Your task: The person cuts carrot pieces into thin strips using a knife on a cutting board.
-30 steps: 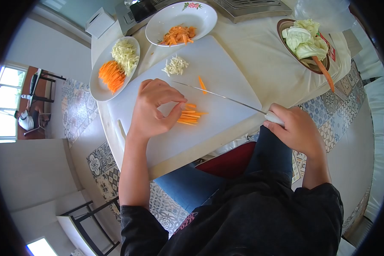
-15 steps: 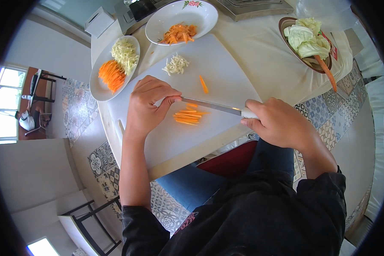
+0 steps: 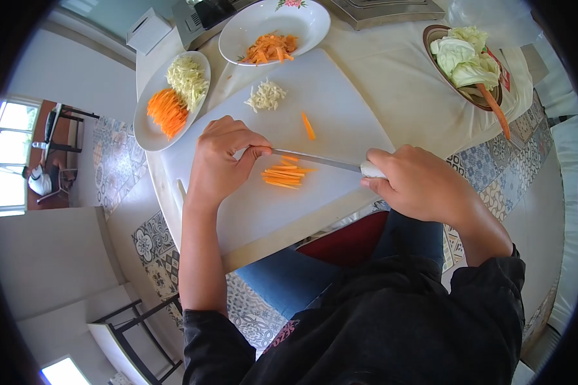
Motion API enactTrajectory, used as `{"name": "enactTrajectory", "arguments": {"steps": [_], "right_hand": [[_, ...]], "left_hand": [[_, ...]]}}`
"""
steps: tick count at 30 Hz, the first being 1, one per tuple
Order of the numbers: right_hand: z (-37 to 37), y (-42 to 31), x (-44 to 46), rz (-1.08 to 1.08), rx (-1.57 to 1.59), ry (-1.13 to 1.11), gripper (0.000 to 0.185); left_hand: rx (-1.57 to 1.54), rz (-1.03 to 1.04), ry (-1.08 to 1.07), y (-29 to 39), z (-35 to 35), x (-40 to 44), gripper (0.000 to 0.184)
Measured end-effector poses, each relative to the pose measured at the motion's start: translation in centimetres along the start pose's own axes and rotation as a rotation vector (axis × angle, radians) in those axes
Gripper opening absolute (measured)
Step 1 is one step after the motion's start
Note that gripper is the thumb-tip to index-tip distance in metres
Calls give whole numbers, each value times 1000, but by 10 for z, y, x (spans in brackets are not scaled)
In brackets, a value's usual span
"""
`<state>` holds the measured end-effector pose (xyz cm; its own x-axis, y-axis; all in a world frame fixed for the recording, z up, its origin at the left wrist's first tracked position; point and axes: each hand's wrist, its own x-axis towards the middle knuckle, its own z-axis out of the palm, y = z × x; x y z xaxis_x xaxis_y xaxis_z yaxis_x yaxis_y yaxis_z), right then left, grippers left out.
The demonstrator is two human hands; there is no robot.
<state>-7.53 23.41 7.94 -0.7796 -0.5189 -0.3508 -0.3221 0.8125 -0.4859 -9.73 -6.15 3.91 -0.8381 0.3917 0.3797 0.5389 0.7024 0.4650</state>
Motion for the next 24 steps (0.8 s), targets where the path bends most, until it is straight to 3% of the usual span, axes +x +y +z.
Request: {"name": "enactTrajectory", "arguments": {"steps": [7, 13, 19, 24], "right_hand": [[8, 8, 4, -51, 32, -4, 27], [24, -1, -4, -58, -140, 58, 19], [34, -3, -7, -78, -187, 120, 16], [35, 5, -10, -125, -157, 177, 17]], "left_hand": [[-19, -65, 1, 1, 3, 1, 19], [-106, -142, -108, 2, -5, -1, 18], [-148, 46, -157, 20, 1, 3, 26], [-60, 61, -242, 21, 11, -1, 27]]}}
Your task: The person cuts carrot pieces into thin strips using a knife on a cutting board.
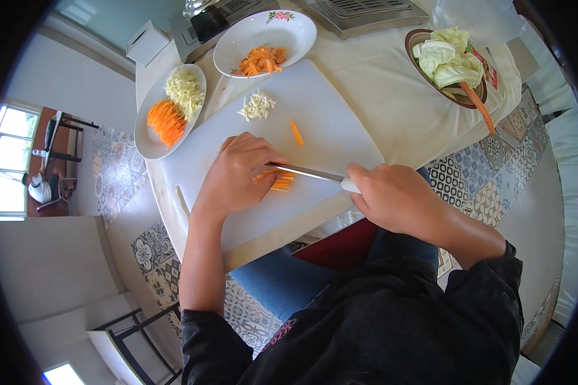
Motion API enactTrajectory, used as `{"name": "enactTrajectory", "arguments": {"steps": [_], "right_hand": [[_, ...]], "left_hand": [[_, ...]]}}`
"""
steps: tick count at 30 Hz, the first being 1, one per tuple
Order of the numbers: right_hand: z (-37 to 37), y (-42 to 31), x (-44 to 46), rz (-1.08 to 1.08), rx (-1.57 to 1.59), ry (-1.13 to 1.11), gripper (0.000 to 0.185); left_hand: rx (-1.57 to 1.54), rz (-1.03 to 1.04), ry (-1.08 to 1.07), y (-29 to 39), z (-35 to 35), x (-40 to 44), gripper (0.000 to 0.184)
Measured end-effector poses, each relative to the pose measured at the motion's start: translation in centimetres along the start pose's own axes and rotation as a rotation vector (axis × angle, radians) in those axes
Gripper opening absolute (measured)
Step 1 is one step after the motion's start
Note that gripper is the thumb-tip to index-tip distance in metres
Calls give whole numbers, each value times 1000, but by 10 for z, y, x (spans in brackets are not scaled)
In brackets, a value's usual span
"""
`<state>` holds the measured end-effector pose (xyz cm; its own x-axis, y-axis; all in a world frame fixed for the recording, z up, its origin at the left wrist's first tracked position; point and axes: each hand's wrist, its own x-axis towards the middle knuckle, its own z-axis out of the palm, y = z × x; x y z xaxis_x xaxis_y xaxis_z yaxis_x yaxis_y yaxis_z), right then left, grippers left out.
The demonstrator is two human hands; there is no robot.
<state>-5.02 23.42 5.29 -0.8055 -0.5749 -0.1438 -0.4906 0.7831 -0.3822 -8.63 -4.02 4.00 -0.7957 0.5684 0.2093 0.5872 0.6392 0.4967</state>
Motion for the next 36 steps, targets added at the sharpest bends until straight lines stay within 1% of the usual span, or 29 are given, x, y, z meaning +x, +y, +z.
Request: {"name": "enactTrajectory", "arguments": {"steps": [4, 7, 10, 13, 16, 19, 25, 28, 31, 34, 36], "right_hand": [[-4, 4, -5, -6, 16, 35, 18], [-10, 6, -13, 44, -3, 12, 17], [-13, 10, -19, 31, -28, 45, 17], [-6, 12, -19, 6, 13, 87, 18], [4, 16, -12, -17, 84, 74, 20], [2, 13, -6, 22, 222, -20, 23], [-7, 16, 1, 97, 498, -241, 31], [12, 26, 9, -27, 592, -172, 35], [-16, 15, 13, 339, 742, -527, 36], [-15, 16, 12, 321, 757, -455, 32], [-2, 21, 7, 138, 609, -227, 27]], "left_hand": [[14, 12, 14, 1, 1, -1, 26], [42, -34, -9, 3, 0, 0, 25], [50, -25, -24, 2, -2, 0, 24], [30, -9, 39, 4, -2, 0, 25], [40, 32, 97, 6, -7, -1, 30], [26, 97, 252, 7, -11, -1, 30], [46, 133, 238, 9, -10, -6, 21], [60, 122, 173, 11, -12, -5, 22], [80, 143, 145, 8, -8, -5, 27], [45, 143, 151, 9, -11, -4, 19], [-10, 131, 247, 7, -15, -6, 18]]}}
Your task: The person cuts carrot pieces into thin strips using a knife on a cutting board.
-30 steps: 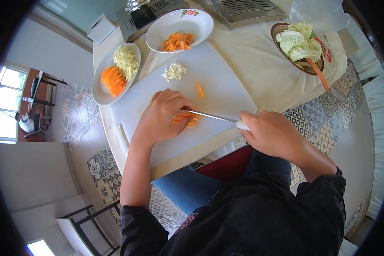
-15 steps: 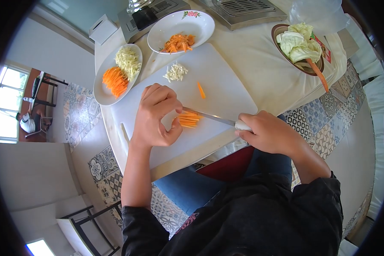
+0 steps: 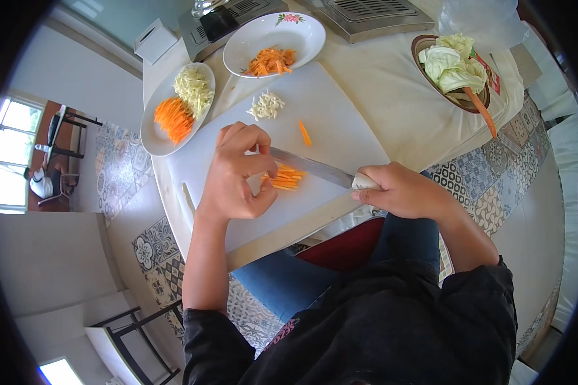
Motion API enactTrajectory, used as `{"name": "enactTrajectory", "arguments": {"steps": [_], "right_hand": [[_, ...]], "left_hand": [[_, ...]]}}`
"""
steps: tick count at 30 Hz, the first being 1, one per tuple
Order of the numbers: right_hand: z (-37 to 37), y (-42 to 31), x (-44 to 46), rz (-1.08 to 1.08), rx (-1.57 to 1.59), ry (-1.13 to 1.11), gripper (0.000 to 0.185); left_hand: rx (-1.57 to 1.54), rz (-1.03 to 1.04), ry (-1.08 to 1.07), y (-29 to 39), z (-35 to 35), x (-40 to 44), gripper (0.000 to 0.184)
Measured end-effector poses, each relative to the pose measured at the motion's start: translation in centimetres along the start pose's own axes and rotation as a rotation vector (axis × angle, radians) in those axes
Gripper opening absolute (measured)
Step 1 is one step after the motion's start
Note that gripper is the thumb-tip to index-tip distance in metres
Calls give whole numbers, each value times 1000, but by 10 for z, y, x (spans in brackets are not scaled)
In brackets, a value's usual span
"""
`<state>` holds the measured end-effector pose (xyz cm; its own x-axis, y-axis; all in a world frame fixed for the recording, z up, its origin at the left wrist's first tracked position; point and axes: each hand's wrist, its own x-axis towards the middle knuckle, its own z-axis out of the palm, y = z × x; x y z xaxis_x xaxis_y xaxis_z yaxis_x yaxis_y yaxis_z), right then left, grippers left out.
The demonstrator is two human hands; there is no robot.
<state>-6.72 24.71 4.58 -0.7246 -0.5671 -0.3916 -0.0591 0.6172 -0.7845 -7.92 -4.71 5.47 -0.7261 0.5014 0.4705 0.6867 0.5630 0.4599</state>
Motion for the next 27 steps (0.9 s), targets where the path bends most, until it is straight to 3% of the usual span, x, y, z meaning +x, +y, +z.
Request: {"name": "enactTrajectory", "arguments": {"steps": [4, 7, 10, 13, 16, 22, 25, 27], "right_hand": [[13, 6, -6, -216, -487, 283, 22], [17, 2, -10, -194, -526, 317, 21], [13, 3, -18, -201, -444, 397, 21], [0, -3, -32, -50, -321, 455, 22], [-4, 2, -40, 24, -268, 533, 25], [-3, 0, -50, 47, -229, 420, 27], [-2, -5, -51, 65, -184, 350, 26], [-2, -9, -50, 52, -194, 360, 26]], "left_hand": [[44, -1, 127, -4, -3, -1, 18], [17, -37, 194, -9, 2, -2, 14], [100, -13, 431, -10, 2, 2, 12], [106, -107, 307, -10, -6, -4, 10], [-36, -145, -13, -12, 5, 0, 15], [-147, -195, -269, -16, 12, -1, 20], [-160, -181, -356, -18, 7, -1, 20], [-113, -215, -194, -15, 15, 1, 23]]}}
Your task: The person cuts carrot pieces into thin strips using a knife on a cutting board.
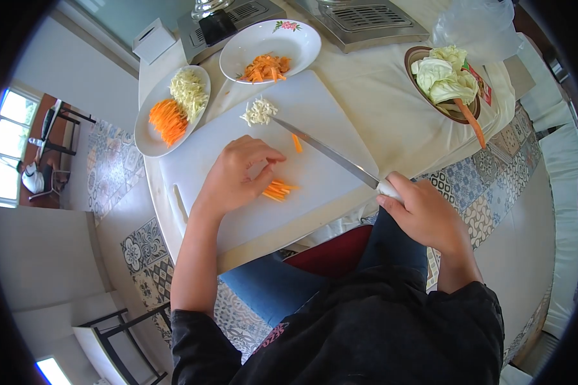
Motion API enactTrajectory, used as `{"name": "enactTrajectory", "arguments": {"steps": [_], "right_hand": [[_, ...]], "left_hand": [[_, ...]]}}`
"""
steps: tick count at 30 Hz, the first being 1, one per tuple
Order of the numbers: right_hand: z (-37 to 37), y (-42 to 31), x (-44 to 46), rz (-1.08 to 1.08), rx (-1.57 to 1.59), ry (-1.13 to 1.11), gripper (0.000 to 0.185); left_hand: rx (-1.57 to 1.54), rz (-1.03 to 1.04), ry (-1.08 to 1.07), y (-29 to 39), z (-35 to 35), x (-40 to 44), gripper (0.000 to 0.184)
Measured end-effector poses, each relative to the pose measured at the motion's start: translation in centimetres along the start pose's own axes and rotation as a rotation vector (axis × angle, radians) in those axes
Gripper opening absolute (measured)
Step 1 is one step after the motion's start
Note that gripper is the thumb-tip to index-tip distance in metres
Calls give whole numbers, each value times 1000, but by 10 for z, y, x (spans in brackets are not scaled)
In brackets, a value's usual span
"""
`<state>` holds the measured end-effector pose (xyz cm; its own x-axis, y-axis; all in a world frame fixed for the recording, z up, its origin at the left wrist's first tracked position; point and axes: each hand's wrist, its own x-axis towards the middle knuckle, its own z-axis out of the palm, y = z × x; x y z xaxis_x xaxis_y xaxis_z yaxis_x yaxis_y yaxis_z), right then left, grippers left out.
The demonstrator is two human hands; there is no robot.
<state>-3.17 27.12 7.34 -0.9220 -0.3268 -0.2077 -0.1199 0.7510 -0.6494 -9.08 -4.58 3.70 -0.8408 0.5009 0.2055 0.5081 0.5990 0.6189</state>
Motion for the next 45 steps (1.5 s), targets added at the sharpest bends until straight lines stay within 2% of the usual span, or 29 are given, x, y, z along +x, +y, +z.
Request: {"name": "enactTrajectory", "arguments": {"steps": [1, 4, 7, 13, 16, 22, 25, 28, 34, 37, 40, 45], "right_hand": [[0, -1, 0, -7, -2, 6, 25], [-4, -4, 0, 19, -32, 22, 25], [-6, -3, 1, 37, -36, 48, 25], [0, 2, 1, 12, -16, 67, 25], [-4, -2, -3, 23, -20, 8, 25], [-2, 3, -4, -17, 11, -12, 25], [-1, 3, -2, -3, 7, -28, 26], [3, 6, -1, -48, 25, -11, 26], [12, 3, 0, -127, -6, -14, 21], [17, -1, 4, -188, -89, 6, 19], [20, -3, 14, -253, -193, 21, 18], [20, -2, 31, -282, -240, -41, 19]], "left_hand": [[15, -14, 83, 1, 4, 2, 24], [219, 136, 193, 5, 13, 9, 27], [365, 187, 175, 2, 23, 13, 31], [283, 178, 162, -5, 19, 12, 16], [217, 144, 146, -5, 12, 6, 9], [168, 92, 68, -7, 8, 3, 13], [112, 138, 22, -5, 8, 2, 15], [164, 154, 69, -3, 10, 2, 14], [233, 55, 504, 4, -7, 1, 15], [243, 85, 474, 3, -6, 3, 18], [214, 73, 337, -3, -4, 5, 23], [266, -39, 160, -11, 3, 4, 37]]}}
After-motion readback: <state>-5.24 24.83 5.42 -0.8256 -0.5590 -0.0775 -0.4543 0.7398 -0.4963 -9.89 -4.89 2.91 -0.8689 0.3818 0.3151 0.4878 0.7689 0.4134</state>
